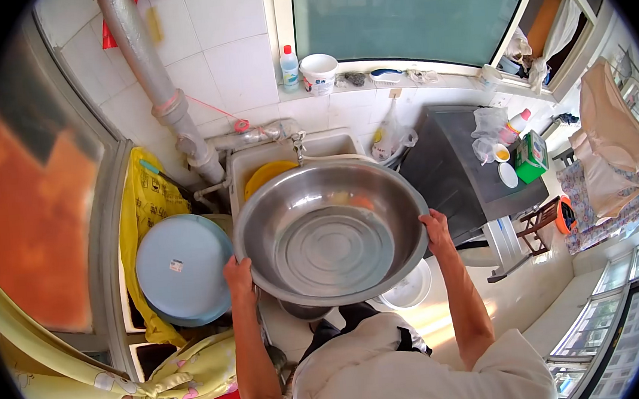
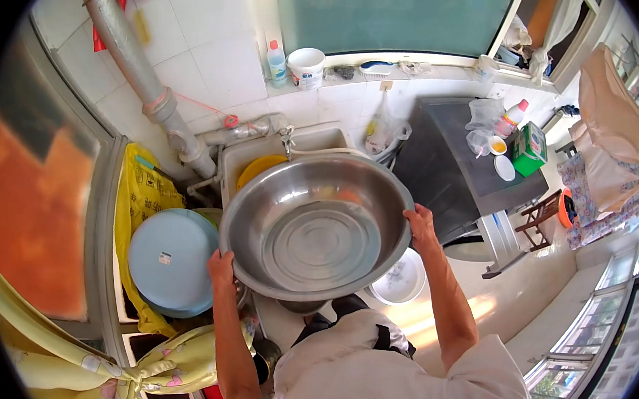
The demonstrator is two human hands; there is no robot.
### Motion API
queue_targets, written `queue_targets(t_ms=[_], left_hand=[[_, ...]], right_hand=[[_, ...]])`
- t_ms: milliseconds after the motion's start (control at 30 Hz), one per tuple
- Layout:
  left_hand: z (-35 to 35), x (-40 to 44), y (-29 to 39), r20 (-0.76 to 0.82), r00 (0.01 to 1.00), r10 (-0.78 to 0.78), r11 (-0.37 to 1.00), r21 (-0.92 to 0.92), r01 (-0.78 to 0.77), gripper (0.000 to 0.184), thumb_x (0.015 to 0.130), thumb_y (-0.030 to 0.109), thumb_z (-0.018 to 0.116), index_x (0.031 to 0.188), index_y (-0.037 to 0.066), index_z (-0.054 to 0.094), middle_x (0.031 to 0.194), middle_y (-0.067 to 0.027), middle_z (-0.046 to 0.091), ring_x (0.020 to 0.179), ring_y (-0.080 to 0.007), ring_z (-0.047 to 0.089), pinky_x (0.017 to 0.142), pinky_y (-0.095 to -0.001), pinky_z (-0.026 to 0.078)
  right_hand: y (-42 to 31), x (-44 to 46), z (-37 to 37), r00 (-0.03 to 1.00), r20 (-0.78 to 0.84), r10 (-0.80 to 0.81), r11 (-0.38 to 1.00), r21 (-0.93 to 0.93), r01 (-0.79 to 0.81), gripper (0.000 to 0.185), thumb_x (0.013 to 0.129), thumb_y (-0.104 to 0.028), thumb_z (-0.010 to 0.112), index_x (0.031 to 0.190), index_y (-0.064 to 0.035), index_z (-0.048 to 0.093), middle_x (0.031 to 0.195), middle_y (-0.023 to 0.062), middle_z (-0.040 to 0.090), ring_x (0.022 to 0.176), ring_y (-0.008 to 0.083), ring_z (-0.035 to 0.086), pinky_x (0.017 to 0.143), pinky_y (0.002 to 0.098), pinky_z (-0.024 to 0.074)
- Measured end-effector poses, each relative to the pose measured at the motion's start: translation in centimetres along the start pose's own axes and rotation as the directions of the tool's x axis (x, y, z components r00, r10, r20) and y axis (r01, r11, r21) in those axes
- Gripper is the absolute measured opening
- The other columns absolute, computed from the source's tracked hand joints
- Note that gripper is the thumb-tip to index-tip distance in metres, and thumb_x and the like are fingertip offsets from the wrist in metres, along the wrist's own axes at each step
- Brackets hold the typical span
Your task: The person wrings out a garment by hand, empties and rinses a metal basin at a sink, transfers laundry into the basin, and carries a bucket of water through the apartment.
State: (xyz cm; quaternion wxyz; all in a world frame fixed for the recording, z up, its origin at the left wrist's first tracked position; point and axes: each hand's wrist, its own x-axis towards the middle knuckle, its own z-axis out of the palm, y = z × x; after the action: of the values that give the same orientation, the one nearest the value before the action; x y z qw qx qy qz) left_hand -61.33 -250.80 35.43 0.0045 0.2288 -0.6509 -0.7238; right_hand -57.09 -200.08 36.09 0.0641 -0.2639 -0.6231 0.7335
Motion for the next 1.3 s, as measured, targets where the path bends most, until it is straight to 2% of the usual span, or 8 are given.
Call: queue_targets(t_ms=[300,400,900,933,1100,1133,1200,1300], left_hand=[[-1.4,4.3,-2.7,-0.045,0.997,0.064,0.962,0.268,-0.05,0.037,0.084,0.007,0.056,0.116,-0.007,0.066,0.103,-0.0099,0.07,0.089,-0.0188,0.064,0.082,-0.0329,0.05],[-0.5,3.5,-1.4,-0.073,0.997,0.039,0.987,0.158,-0.027,0.037,0.085,0.005,0.056,0.119,-0.007,0.065,0.104,-0.0113,0.071,0.09,-0.0204,0.065,0.085,-0.0334,0.05],[-0.7,4.2,-6.0,-0.229,0.973,-0.041,0.98,0.181,0.084,0.039,0.088,0.005,0.063,0.126,-0.004,0.06,0.111,-0.0105,0.068,0.096,-0.0194,0.063,0.088,-0.0338,0.05],[-0.8,3.9,-6.2,-0.231,0.972,-0.046,0.979,0.183,0.09,0.039,0.088,0.005,0.063,0.126,-0.004,0.06,0.111,-0.0105,0.068,0.096,-0.0194,0.063,0.088,-0.0338,0.05],[1.4,0.9,-4.8,-0.234,0.972,-0.02,0.998,0.049,0.033,0.051,0.09,0.007,0.064,0.139,0.0,0.051,0.131,-0.0126,0.059,0.112,-0.0234,0.059,0.097,-0.0362,0.046],[1.9,0.2,-4.9,-0.235,0.972,-0.024,0.998,0.053,0.038,0.051,0.09,0.007,0.064,0.139,0.0,0.051,0.131,-0.0126,0.059,0.112,-0.0234,0.059,0.097,-0.0362,0.046],[2.7,-1.3,-5.5,-0.267,0.961,-0.079,0.983,-0.182,0.03,0.053,0.091,0.006,0.065,0.141,0.001,0.049,0.133,-0.0118,0.058,0.114,-0.0232,0.057,0.099,-0.0367,0.045],[4.3,-4.5,-6.1,-0.284,0.929,-0.24,0.94,-0.308,0.149,0.052,0.09,0.004,0.066,0.139,0.002,0.05,0.133,-0.0117,0.057,0.115,-0.0236,0.057,0.102,-0.0364,0.044]], right_hand=[[3.2,1.3,0.6,1.0,-0.008,-0.028,0.999,-0.04,0.028,0.027,0.086,-0.009,0.058,0.11,0.0026,0.063,0.096,0.0087,0.066,0.086,0.0176,0.062,0.078,0.0313,0.0508],[4.4,1.4,1.2,0.999,-0.016,-0.052,0.996,-0.069,0.05,0.027,0.086,-0.009,0.059,0.11,0.0027,0.063,0.095,0.0072,0.066,0.086,0.0153,0.06,0.079,0.0299,0.0489],[6.9,-1.5,3.5,0.994,-0.097,-0.057,0.964,-0.266,0.03,0.03,0.09,-0.015,0.059,0.112,0.0048,0.06,0.097,0.0075,0.066,0.086,0.0146,0.059,0.079,0.0305,0.0489],[7.0,-1.6,3.9,0.989,-0.113,-0.099,0.965,-0.252,0.068,0.029,0.089,-0.017,0.059,0.109,0.0045,0.06,0.091,0.0078,0.065,0.08,0.0146,0.058,0.073,0.0318,0.0483],[7.9,-0.6,3.5,0.974,-0.143,-0.174,0.947,-0.295,0.126,0.033,0.088,-0.019,0.059,0.111,0.0045,0.06,0.089,0.0095,0.066,0.077,0.0157,0.059,0.069,0.0333,0.0492],[6.9,-0.8,3.6,0.985,-0.108,-0.134,0.951,-0.292,0.097,0.032,0.088,-0.017,0.06,0.111,0.0049,0.06,0.092,0.0077,0.066,0.081,0.0141,0.058,0.074,0.0314,0.0487],[6.5,-0.5,3.4,0.993,-0.077,-0.094,0.955,-0.29,0.067,0.031,0.089,-0.015,0.061,0.111,0.0052,0.06,0.095,0.0059,0.065,0.086,0.0125,0.057,0.078,0.0294,0.0482],[7.4,1.0,2.8,0.997,-0.068,0.033,0.963,-0.264,-0.05,0.042,0.089,-0.015,0.06,0.125,0.0061,0.054,0.114,0.0153,0.065,0.102,0.0209,0.061,0.091,0.0323,0.0484]])
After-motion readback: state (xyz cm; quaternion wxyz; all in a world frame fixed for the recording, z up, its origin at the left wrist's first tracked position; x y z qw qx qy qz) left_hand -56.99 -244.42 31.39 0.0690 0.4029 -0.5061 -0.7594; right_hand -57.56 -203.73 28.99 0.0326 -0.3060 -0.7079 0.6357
